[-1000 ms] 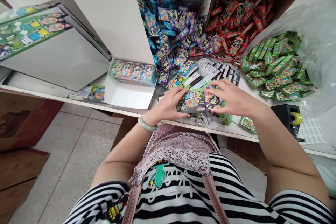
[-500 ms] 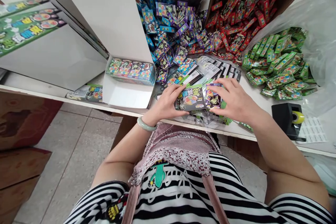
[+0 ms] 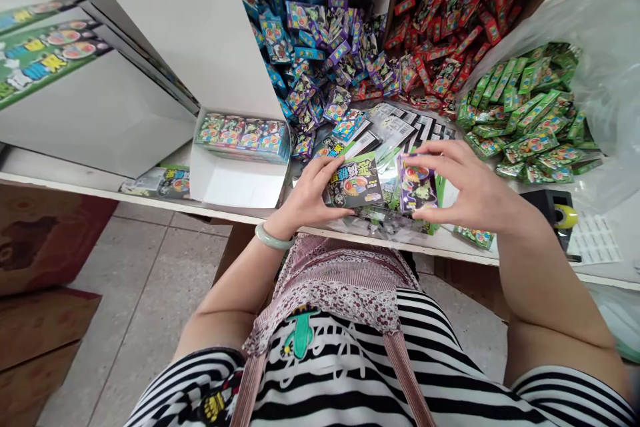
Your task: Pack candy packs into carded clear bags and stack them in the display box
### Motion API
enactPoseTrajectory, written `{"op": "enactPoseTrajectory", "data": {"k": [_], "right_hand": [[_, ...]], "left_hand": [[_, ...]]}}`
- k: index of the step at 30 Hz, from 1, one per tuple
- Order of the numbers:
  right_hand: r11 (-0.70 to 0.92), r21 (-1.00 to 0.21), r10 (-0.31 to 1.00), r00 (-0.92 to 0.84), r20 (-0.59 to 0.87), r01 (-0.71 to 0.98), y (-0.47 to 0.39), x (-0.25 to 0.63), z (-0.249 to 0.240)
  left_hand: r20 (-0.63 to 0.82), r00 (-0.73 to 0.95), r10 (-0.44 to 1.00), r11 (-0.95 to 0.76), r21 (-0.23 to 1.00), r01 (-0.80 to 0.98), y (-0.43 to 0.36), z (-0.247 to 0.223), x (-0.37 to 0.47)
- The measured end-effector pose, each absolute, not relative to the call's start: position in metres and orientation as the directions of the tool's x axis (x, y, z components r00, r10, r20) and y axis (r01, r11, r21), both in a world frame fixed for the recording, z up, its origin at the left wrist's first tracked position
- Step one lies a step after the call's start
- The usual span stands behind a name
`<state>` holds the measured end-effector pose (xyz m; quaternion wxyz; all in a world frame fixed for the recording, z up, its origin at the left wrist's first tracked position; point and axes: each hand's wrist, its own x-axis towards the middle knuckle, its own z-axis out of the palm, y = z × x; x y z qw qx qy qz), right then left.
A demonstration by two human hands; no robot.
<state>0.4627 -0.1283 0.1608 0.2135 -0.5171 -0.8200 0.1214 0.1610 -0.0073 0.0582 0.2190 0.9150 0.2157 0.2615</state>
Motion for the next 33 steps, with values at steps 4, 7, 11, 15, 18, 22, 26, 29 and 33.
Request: {"op": "enactPoseTrajectory", "data": {"k": [4, 7, 11, 15, 18, 22, 26, 29, 33], "right_hand": [[0.332, -0.311, 0.927, -0.246, 0.284, 0.891, -0.123, 0.445, 0.152], [0.345, -0.281, 0.931, -0.288, 0.225, 0.896, -0.121, 0.439, 0.144], [0.439, -0.318, 0.898, -0.412, 0.154, 0.84, -0.119, 0.442, 0.134], [0.451, -0.401, 0.89, -0.433, 0.14, 0.797, -0.116, 0.442, 0.124], [0.398, -0.49, 0.916, -0.363, 0.168, 0.776, -0.113, 0.439, 0.119], [0.363, -0.512, 0.929, -0.261, 0.261, 0.779, -0.113, 0.433, 0.113], [0.379, -0.553, 0.925, -0.329, 0.192, 0.742, -0.11, 0.425, 0.106], [0.316, -0.672, 0.949, -0.226, 0.221, 0.67, -0.092, 0.427, 0.1], [0.139, -0.75, 0.95, 0.128, 0.286, 0.647, -0.031, 0.435, 0.086]], "left_hand": [[0.369, 0.78, 0.506, -0.814, 0.504, 0.289, -0.009, 0.057, 0.166], [0.349, 0.786, 0.511, -0.811, 0.498, 0.306, -0.011, 0.057, 0.167], [0.32, 0.806, 0.498, -0.813, 0.495, 0.306, -0.014, 0.059, 0.167], [0.261, 0.827, 0.498, -0.801, 0.504, 0.324, -0.018, 0.061, 0.17], [0.25, 0.815, 0.522, -0.774, 0.54, 0.33, -0.019, 0.062, 0.17], [0.285, 0.774, 0.565, -0.77, 0.52, 0.37, -0.019, 0.062, 0.168], [0.284, 0.761, 0.584, -0.757, 0.529, 0.384, -0.018, 0.057, 0.166], [0.272, 0.748, 0.606, -0.729, 0.567, 0.384, -0.017, 0.052, 0.161], [0.269, 0.748, 0.607, -0.721, 0.583, 0.375, -0.015, 0.05, 0.151]]}}
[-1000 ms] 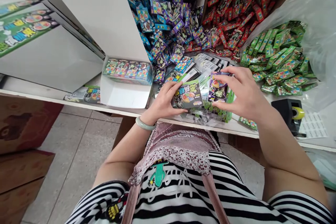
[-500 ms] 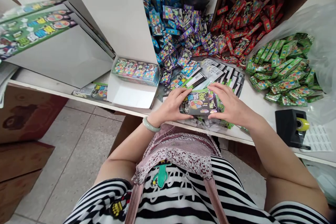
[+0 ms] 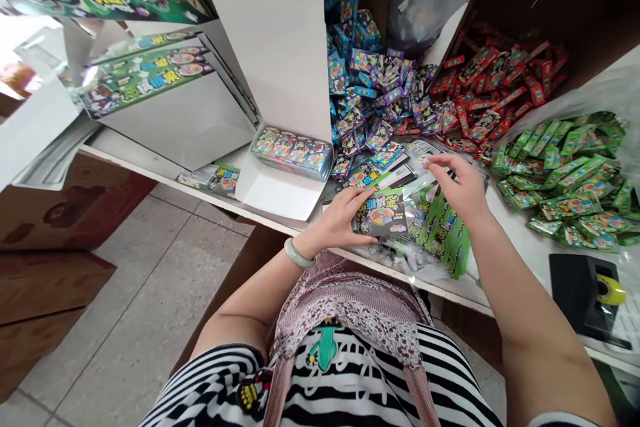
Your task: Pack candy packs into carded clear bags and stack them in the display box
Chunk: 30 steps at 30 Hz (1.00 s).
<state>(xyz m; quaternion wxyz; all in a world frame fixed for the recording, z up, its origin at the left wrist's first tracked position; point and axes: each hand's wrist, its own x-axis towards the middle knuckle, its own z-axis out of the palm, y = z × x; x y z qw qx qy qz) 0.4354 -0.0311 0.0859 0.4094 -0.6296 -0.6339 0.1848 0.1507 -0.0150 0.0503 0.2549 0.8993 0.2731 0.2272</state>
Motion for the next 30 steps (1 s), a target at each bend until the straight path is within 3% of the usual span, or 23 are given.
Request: {"op": "enactPoseTrajectory", "data": {"k": [6, 10, 14, 20, 26, 28, 30], "right_hand": [[-0.005, -0.51, 0.986, 0.09, 0.141, 0.86, 0.073, 0.419, 0.06], [-0.057, -0.36, 0.98, 0.121, 0.159, 0.931, 0.102, 0.397, 0.054], [-0.119, -0.298, 0.971, 0.174, 0.167, 0.947, 0.113, 0.379, 0.044], [-0.204, -0.412, 0.94, 0.295, 0.17, 0.888, 0.116, 0.38, 0.039], [-0.085, -0.791, 0.929, 0.335, 0.156, 0.606, 0.101, 0.406, 0.05], [-0.008, -0.819, 0.924, 0.318, 0.213, 0.573, 0.085, 0.418, 0.056], [0.093, -0.755, 0.898, 0.273, 0.346, 0.649, 0.062, 0.43, 0.063]], "left_hand": [[0.273, 0.739, 0.616, -0.705, 0.609, 0.362, -0.018, 0.052, 0.14], [0.281, 0.728, 0.625, -0.698, 0.619, 0.361, -0.017, 0.048, 0.133], [0.274, 0.731, 0.625, -0.686, 0.64, 0.346, -0.015, 0.046, 0.131], [0.242, 0.728, 0.641, -0.66, 0.657, 0.364, -0.015, 0.045, 0.131], [0.275, 0.703, 0.656, -0.665, 0.651, 0.366, -0.017, 0.044, 0.125], [0.266, 0.702, 0.661, -0.658, 0.654, 0.372, -0.018, 0.045, 0.124], [0.259, 0.704, 0.661, -0.655, 0.658, 0.372, -0.02, 0.046, 0.126]]}}
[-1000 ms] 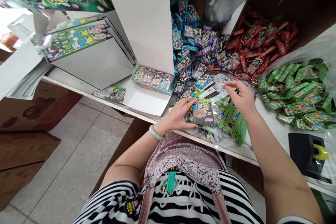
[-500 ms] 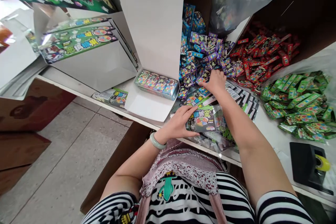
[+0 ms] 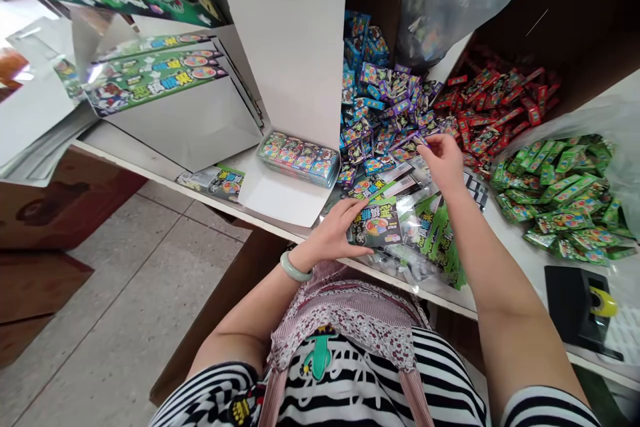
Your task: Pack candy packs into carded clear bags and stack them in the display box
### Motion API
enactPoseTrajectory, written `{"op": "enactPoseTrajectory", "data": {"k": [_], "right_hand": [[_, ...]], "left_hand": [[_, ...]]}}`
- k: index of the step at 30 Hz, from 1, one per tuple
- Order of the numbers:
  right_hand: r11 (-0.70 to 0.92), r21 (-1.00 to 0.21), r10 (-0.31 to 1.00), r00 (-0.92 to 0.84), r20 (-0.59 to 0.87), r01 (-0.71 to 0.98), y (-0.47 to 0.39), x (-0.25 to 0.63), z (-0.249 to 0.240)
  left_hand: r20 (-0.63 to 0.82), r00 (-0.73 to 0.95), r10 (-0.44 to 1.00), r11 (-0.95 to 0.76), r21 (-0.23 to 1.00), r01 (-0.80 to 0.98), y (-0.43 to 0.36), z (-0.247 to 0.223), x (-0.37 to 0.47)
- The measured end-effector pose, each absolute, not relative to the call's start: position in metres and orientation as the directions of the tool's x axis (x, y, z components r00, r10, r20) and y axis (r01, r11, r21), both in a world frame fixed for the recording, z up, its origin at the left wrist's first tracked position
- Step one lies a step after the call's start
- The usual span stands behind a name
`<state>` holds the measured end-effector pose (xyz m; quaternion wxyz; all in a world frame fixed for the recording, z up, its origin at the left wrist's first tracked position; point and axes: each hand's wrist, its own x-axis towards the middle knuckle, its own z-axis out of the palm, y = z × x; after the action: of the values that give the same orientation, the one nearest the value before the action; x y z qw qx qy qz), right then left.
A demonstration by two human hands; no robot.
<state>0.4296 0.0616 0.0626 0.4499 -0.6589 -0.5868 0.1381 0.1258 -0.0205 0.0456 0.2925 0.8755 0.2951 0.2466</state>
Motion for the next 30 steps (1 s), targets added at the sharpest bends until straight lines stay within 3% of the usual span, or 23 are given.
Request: {"op": "enactPoseTrajectory", "data": {"k": [3, 6, 8, 12, 18, 22, 26, 30], "right_hand": [[0.26, -0.496, 0.875, 0.015, 0.484, 0.829, 0.019, 0.44, 0.067], [0.382, -0.304, 0.894, -0.265, 0.362, 0.872, -0.018, 0.446, 0.065], [0.407, -0.292, 0.899, -0.323, 0.297, 0.865, -0.032, 0.45, 0.064], [0.33, -0.386, 0.931, -0.229, 0.284, 0.862, -0.025, 0.465, 0.063], [0.224, -0.475, 0.96, -0.277, -0.045, 0.851, 0.018, 0.472, 0.052], [0.254, -0.499, 0.963, -0.265, 0.051, 0.829, 0.025, 0.462, 0.05], [0.247, -0.438, 0.966, -0.182, 0.185, 0.864, 0.037, 0.43, 0.067], [0.111, -0.242, 0.994, -0.113, 0.004, 0.964, 0.069, 0.383, 0.084]], "left_hand": [[0.273, 0.721, 0.637, -0.673, 0.652, 0.348, -0.024, 0.047, 0.129], [0.288, 0.731, 0.618, -0.693, 0.638, 0.334, -0.025, 0.048, 0.129], [0.283, 0.729, 0.623, -0.69, 0.637, 0.343, -0.026, 0.048, 0.129], [0.254, 0.729, 0.636, -0.672, 0.647, 0.361, -0.026, 0.046, 0.131], [0.226, 0.758, 0.612, -0.69, 0.62, 0.373, -0.027, 0.051, 0.139], [0.255, 0.748, 0.613, -0.693, 0.628, 0.354, -0.027, 0.049, 0.137], [0.228, 0.754, 0.616, -0.649, 0.69, 0.321, -0.026, 0.048, 0.135], [0.24, 0.734, 0.635, -0.622, 0.723, 0.3, -0.026, 0.051, 0.134]]}}
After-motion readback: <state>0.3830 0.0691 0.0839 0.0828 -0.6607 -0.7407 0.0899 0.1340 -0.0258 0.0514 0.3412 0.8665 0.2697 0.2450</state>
